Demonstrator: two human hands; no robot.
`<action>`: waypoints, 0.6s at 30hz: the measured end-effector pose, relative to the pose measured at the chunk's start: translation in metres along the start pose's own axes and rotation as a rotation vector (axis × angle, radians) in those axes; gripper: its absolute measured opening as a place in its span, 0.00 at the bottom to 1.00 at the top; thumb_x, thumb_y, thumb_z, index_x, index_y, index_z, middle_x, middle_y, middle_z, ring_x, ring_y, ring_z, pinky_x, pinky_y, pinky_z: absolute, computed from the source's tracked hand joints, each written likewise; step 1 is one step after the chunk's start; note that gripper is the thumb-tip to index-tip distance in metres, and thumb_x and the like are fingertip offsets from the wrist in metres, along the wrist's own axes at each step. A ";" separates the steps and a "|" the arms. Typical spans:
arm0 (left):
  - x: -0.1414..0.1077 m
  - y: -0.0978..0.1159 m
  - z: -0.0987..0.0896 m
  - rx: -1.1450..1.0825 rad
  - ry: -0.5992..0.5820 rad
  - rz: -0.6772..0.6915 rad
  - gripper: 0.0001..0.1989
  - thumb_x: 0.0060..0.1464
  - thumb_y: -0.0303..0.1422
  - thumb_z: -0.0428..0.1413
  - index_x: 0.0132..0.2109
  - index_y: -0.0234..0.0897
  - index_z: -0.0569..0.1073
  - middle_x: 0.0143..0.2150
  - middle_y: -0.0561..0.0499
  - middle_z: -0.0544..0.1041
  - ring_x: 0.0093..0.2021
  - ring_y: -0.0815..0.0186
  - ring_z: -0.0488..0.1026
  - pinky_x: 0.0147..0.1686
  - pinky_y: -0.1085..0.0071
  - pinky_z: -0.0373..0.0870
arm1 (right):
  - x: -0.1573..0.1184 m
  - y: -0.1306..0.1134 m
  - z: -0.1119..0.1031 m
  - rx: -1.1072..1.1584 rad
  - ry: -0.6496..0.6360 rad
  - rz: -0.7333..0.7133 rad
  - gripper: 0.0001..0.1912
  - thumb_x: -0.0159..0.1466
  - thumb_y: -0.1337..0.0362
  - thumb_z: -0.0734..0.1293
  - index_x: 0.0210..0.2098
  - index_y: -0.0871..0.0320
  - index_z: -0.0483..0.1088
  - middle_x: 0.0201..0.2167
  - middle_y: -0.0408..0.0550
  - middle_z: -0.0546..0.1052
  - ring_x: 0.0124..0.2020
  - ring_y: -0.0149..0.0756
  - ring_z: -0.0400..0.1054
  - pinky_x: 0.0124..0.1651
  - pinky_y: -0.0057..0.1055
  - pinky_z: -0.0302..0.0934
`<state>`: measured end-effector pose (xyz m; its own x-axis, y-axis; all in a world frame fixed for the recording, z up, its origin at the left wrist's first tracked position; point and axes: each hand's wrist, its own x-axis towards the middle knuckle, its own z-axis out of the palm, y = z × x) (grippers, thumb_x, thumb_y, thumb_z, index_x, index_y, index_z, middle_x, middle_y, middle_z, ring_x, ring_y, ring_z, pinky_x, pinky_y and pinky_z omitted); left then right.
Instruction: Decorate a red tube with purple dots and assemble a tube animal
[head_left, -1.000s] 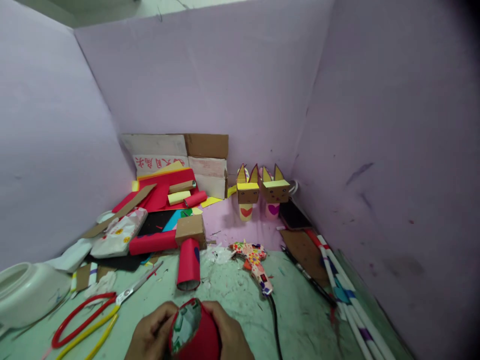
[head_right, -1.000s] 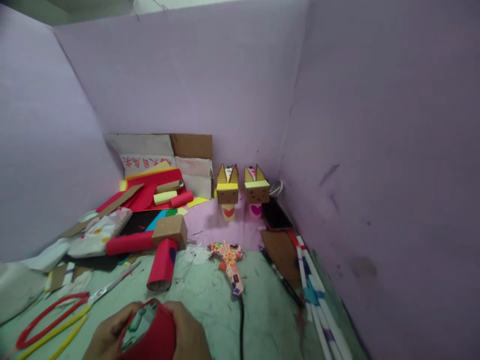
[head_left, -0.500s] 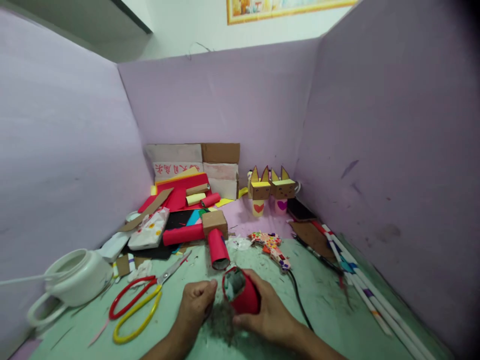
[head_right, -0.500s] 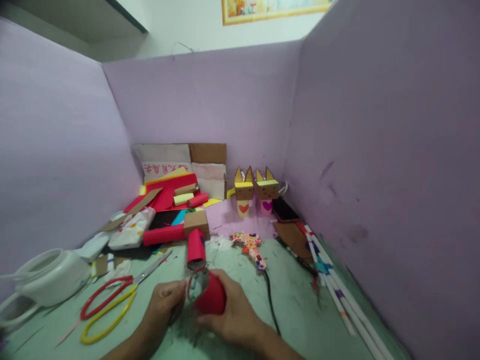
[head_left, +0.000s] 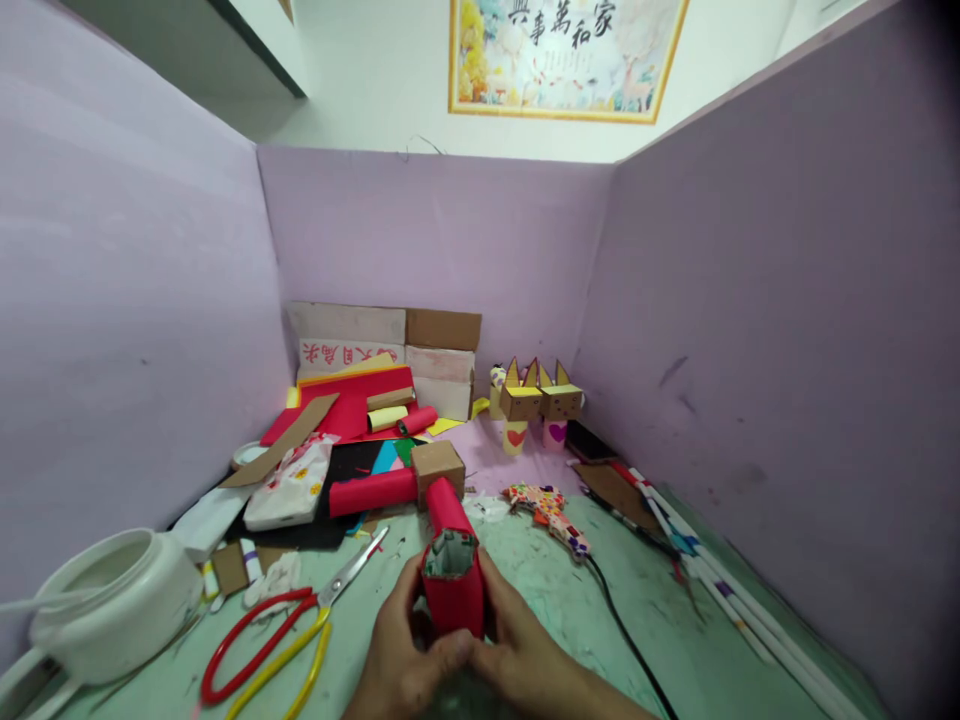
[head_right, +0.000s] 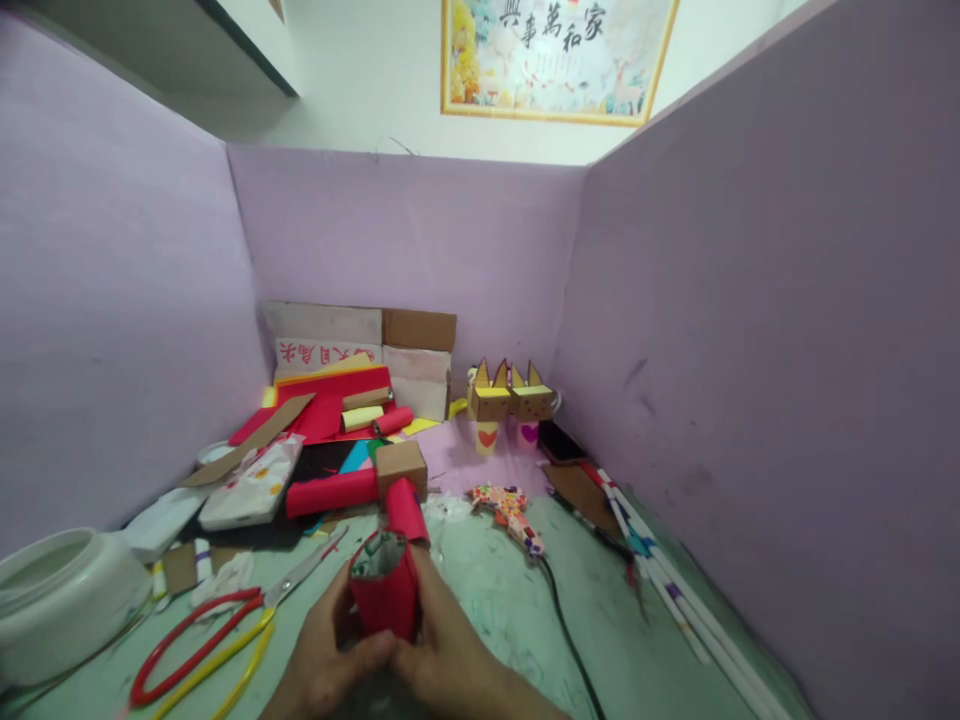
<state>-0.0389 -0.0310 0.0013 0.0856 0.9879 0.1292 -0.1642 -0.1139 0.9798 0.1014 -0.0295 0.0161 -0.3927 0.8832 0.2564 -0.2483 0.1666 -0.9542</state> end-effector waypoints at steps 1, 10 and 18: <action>0.001 0.001 -0.001 -0.014 0.010 -0.003 0.41 0.33 0.51 0.69 0.53 0.33 0.74 0.45 0.38 0.80 0.40 0.50 0.77 0.40 0.62 0.74 | 0.001 -0.001 0.001 -0.023 -0.011 -0.010 0.36 0.54 0.55 0.77 0.59 0.53 0.64 0.52 0.53 0.73 0.52 0.45 0.69 0.59 0.43 0.60; 0.001 0.015 0.005 -0.141 0.093 0.007 0.34 0.29 0.44 0.72 0.45 0.32 0.78 0.39 0.41 0.82 0.39 0.49 0.79 0.39 0.62 0.75 | 0.001 -0.015 -0.011 -0.232 -0.108 -0.006 0.46 0.51 0.57 0.78 0.65 0.55 0.59 0.63 0.57 0.64 0.62 0.50 0.61 0.63 0.45 0.57; 0.025 0.022 -0.022 -0.225 0.409 -0.097 0.31 0.27 0.37 0.73 0.42 0.31 0.77 0.31 0.48 0.82 0.36 0.57 0.77 0.39 0.68 0.73 | 0.053 -0.043 -0.063 -0.297 0.482 0.370 0.18 0.54 0.55 0.74 0.40 0.59 0.73 0.42 0.52 0.77 0.41 0.39 0.73 0.41 0.33 0.68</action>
<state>-0.0618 -0.0067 0.0233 -0.2752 0.9584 -0.0756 -0.3867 -0.0384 0.9214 0.1468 0.0379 0.0610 0.0510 0.9906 -0.1268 0.1074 -0.1316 -0.9855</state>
